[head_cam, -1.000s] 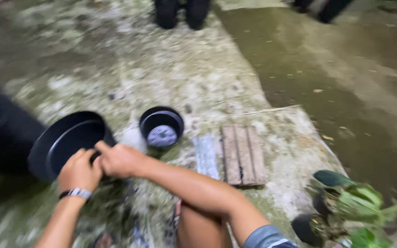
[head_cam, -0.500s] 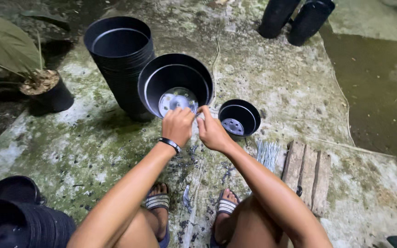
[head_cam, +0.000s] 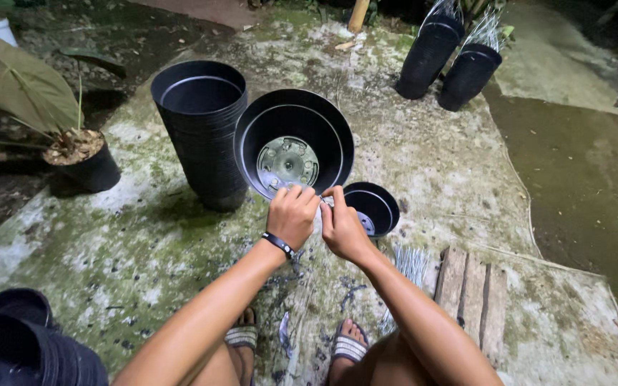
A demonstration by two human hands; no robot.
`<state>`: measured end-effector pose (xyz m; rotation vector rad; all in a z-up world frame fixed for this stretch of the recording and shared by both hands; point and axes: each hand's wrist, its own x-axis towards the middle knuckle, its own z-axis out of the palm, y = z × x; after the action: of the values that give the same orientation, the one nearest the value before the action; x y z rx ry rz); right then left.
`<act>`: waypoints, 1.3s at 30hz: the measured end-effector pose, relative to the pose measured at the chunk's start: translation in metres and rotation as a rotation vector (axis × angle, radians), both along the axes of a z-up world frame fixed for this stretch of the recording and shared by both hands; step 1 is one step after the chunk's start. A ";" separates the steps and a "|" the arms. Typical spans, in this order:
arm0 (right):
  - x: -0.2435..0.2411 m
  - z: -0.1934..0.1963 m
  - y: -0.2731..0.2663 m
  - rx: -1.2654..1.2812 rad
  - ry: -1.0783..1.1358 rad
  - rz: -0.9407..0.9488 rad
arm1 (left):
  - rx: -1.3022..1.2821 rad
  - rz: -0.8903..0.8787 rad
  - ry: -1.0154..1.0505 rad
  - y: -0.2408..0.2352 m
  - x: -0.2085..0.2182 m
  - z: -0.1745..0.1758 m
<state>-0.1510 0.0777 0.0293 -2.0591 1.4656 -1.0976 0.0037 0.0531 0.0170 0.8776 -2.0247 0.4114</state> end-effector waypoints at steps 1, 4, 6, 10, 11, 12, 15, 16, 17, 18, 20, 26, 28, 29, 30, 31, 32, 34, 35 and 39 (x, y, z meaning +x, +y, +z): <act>-0.002 -0.002 -0.003 0.030 -0.016 -0.031 | -0.001 0.008 -0.020 -0.003 -0.002 0.001; -0.007 -0.005 -0.013 -0.167 0.095 -0.011 | -0.033 -0.020 0.038 -0.010 -0.010 0.003; -0.010 -0.005 -0.019 -0.212 0.152 -0.031 | -0.040 -0.005 0.034 -0.015 -0.015 0.004; -0.019 -0.005 -0.022 -0.115 -0.001 -0.015 | -0.037 0.000 0.013 -0.021 -0.022 0.001; -0.022 -0.006 -0.021 -0.086 -0.024 -0.025 | -0.039 -0.005 0.011 -0.020 -0.024 -0.001; -0.024 -0.004 -0.021 -0.059 -0.045 -0.033 | -0.045 -0.007 0.012 -0.021 -0.026 0.000; -0.029 -0.001 -0.021 -0.160 0.082 -0.050 | -0.067 -0.017 0.052 -0.021 -0.031 0.005; -0.030 -0.001 -0.019 -0.225 0.154 -0.056 | -0.078 -0.023 0.070 -0.019 -0.032 0.007; -0.031 0.000 -0.021 -0.270 0.174 -0.049 | -0.072 -0.023 0.081 -0.018 -0.033 0.009; -0.033 0.001 -0.021 -0.305 0.193 -0.049 | -0.057 -0.030 0.089 -0.016 -0.034 0.010; -0.035 0.002 -0.020 -0.258 0.169 -0.071 | -0.045 -0.035 0.095 -0.013 -0.036 0.013; -0.038 0.014 -0.020 -0.146 0.070 -0.061 | -0.064 -0.011 0.098 -0.017 -0.041 0.014; -0.039 0.017 -0.019 -0.099 0.112 -0.075 | -0.069 -0.023 0.095 -0.021 -0.043 0.010; -0.038 0.019 -0.017 -0.124 0.167 -0.087 | -0.032 -0.024 0.098 -0.022 -0.045 0.008; -0.038 0.020 -0.017 -0.154 0.217 -0.100 | 0.000 -0.025 0.096 -0.024 -0.046 0.007; -0.037 0.022 -0.018 -0.183 0.267 -0.113 | 0.032 -0.027 0.094 -0.026 -0.047 0.006; -0.037 0.022 -0.019 -0.182 0.282 -0.137 | 0.064 -0.023 0.140 -0.029 -0.047 0.005; -0.039 0.015 -0.021 -0.171 0.307 -0.190 | 0.136 -0.019 0.225 -0.031 -0.046 0.000; -0.040 0.009 -0.024 -0.177 0.291 -0.174 | 0.232 -0.006 0.229 -0.032 -0.044 -0.002; -0.051 -0.034 -0.047 -0.222 0.158 -0.060 | 0.420 0.008 0.188 -0.040 -0.032 -0.009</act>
<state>-0.2016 0.0309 -0.0043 -2.3138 1.5501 -1.1926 -0.0285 0.0130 0.0081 1.1308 -1.9616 -0.0986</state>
